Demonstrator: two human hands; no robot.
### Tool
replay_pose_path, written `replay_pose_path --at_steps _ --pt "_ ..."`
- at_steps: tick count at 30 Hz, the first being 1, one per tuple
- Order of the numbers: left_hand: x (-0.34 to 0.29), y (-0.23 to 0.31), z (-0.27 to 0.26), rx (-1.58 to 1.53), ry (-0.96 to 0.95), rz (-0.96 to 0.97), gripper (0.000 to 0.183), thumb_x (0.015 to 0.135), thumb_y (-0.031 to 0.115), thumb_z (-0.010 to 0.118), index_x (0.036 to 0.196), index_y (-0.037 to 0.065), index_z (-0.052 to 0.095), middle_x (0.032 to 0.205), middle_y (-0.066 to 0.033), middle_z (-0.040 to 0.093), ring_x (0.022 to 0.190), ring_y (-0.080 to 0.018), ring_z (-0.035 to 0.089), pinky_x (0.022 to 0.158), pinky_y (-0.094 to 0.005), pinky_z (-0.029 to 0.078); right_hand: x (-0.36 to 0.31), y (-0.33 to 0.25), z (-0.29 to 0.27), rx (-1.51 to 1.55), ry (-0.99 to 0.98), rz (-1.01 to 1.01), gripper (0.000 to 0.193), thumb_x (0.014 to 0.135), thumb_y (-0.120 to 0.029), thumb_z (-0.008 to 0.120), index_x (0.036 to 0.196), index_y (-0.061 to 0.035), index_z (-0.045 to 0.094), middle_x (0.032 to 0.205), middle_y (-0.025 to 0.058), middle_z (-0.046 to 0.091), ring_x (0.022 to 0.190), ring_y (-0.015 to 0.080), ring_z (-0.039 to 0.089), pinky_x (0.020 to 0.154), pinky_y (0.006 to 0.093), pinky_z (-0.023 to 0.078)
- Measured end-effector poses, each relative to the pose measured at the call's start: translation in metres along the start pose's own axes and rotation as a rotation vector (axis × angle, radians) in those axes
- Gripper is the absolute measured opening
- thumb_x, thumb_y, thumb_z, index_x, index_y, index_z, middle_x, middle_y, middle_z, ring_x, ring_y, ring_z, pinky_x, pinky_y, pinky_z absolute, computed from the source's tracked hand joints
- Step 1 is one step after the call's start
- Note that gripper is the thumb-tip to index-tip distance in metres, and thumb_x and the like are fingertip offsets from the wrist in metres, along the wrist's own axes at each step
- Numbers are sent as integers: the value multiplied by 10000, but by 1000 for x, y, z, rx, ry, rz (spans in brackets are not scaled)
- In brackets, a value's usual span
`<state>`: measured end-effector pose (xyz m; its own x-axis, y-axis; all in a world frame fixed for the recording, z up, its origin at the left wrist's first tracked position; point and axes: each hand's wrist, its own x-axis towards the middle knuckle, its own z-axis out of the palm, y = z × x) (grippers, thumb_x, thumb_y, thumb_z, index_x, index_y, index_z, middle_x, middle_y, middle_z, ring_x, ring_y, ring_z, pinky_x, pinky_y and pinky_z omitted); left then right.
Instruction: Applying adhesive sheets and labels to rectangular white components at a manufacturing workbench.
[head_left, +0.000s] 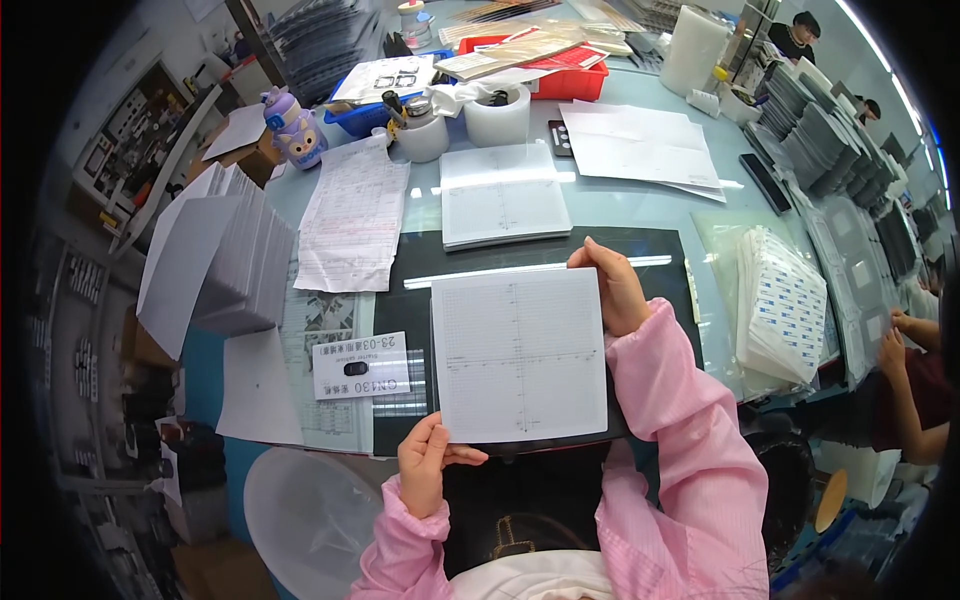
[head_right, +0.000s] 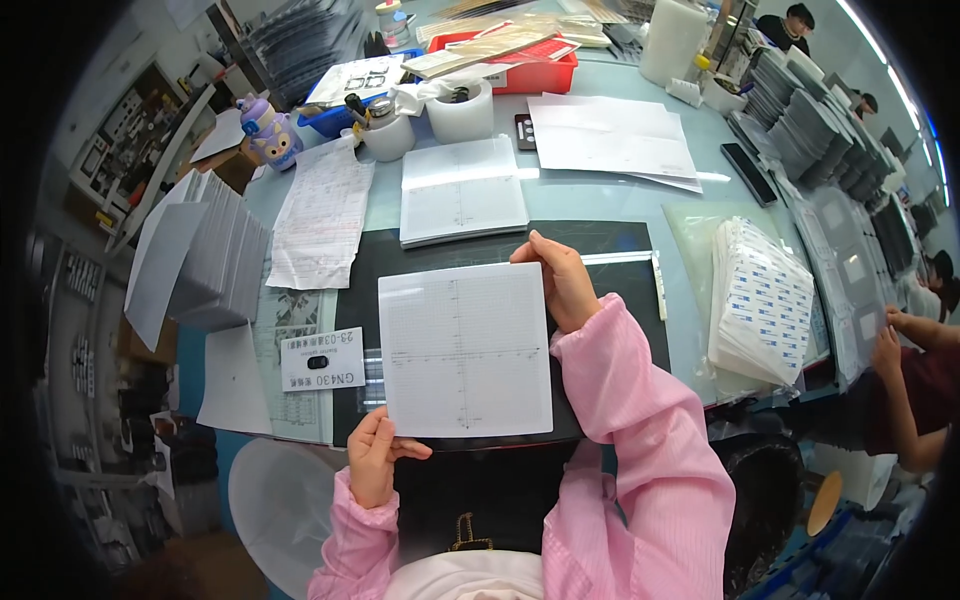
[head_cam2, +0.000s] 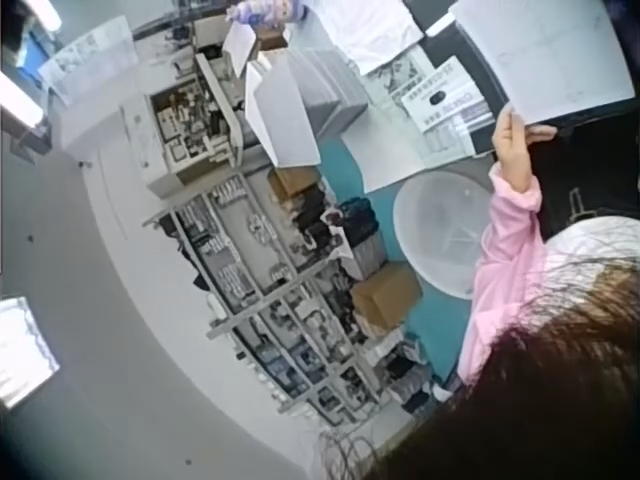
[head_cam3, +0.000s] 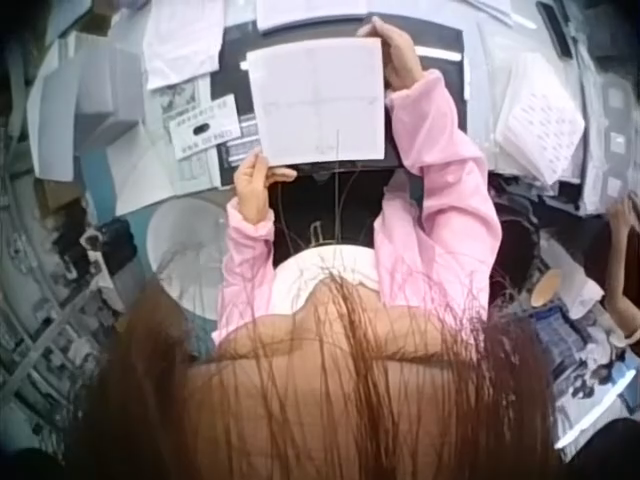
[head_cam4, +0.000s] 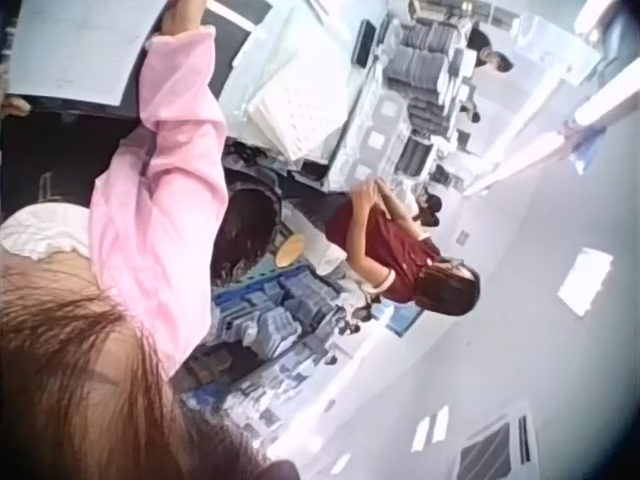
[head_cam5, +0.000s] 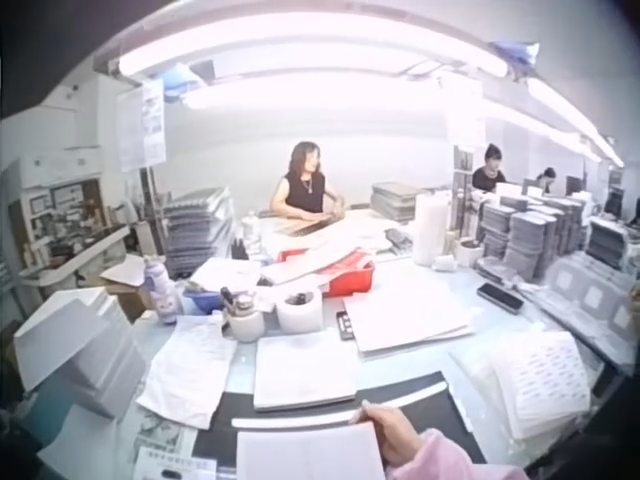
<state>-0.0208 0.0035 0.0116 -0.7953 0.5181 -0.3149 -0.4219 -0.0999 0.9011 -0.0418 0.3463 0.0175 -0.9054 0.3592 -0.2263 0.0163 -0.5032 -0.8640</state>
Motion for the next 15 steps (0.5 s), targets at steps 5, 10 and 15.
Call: replay_pose_path --at_steps 5,10,15 --pt "-1 -2 7 -70 -19 -28 284 1046 175 425 1170 -52 541 962 -158 694 711 -240 721 651 -330 618 -2 -2 -1 59 -22 -8 413 1031 -362 448 871 -37 646 738 46 645 655 120 610 625 249 497" --pt "-3 -4 15 -93 -19 -46 283 1046 181 430 1166 -48 544 955 -151 691 705 -232 717 651 -328 615 -8 -11 8 54 -2 78 438 1035 -422 422 849 -78 618 695 28 625 599 121 589 587 256 501" --pt "-4 -4 28 -240 -58 -102 273 1039 181 453 1167 -37 555 957 -141 681 669 -200 691 622 -302 594 -16 -12 26 -62 -90 39 499 1046 -466 354 985 -76 659 862 66 653 805 148 620 784 294 522"
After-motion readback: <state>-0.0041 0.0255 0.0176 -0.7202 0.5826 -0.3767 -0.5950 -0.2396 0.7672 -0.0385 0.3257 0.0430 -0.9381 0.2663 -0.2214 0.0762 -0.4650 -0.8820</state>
